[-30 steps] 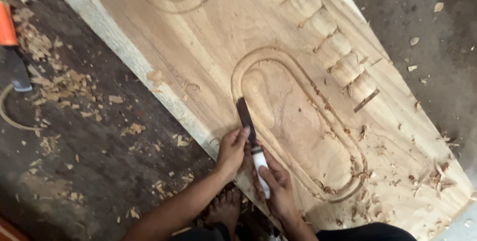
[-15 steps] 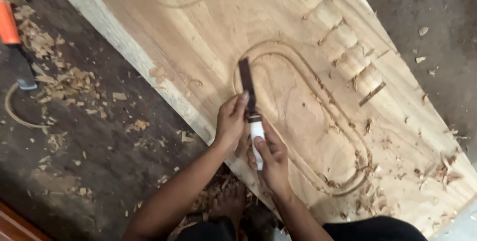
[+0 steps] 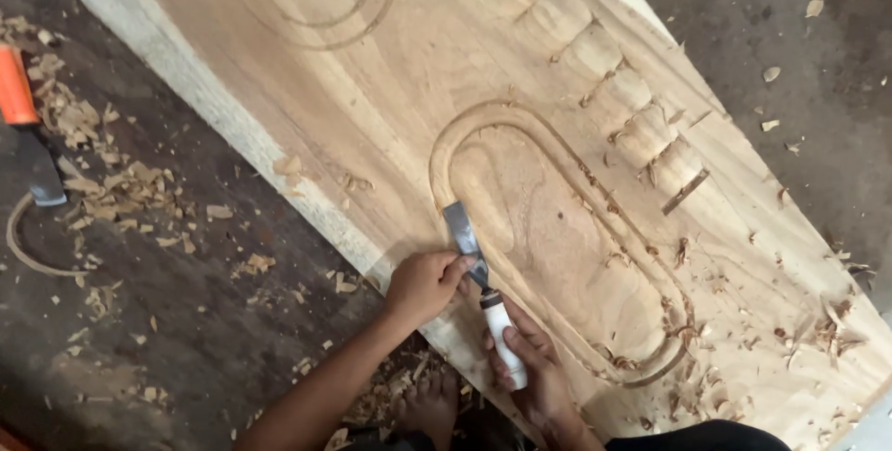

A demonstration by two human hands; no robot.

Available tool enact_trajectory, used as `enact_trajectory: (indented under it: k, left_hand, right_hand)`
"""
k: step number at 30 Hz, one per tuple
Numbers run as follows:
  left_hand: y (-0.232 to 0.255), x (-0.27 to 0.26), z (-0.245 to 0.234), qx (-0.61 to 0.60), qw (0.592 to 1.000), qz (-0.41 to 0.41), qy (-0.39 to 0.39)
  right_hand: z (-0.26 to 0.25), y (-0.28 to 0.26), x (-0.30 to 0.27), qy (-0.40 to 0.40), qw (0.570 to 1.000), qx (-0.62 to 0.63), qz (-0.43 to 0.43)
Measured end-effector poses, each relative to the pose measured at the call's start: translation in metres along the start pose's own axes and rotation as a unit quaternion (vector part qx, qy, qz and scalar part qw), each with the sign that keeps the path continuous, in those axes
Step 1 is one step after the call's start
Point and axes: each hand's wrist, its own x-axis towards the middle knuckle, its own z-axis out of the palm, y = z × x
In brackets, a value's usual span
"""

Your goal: The person carves decorative grooves and details into a wooden board using a chisel.

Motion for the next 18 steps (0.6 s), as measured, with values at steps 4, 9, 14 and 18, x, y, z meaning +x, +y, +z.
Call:
enact_trajectory:
  k: [4, 9, 14, 18]
  left_hand:
    - [-0.004, 0.003, 0.007, 0.002, 0.999, -0.049, -0.013]
    - [-0.013, 0.008, 0.012, -0.030, 0.999, -0.040, 0.016]
    - [-0.001, 0.003, 0.004, 0.011, 0.996, -0.085, -0.015]
    - [-0.003, 0.008, 0.000, -0.068, 0.997, -0.030, 0.032]
  right_hand:
    - [0.006, -0.005, -0.011, 0.048, 0.998, 0.004, 0.037]
    - [0.006, -0.007, 0.000, -0.033, 0.999, 0.027, 0.007]
    - [0.013, -0.012, -0.011, 0.038, 0.998, -0.012, 0.038]
    - [0.017, -0.019, 0.000, -0.008, 0.999, 0.029, 0.037]
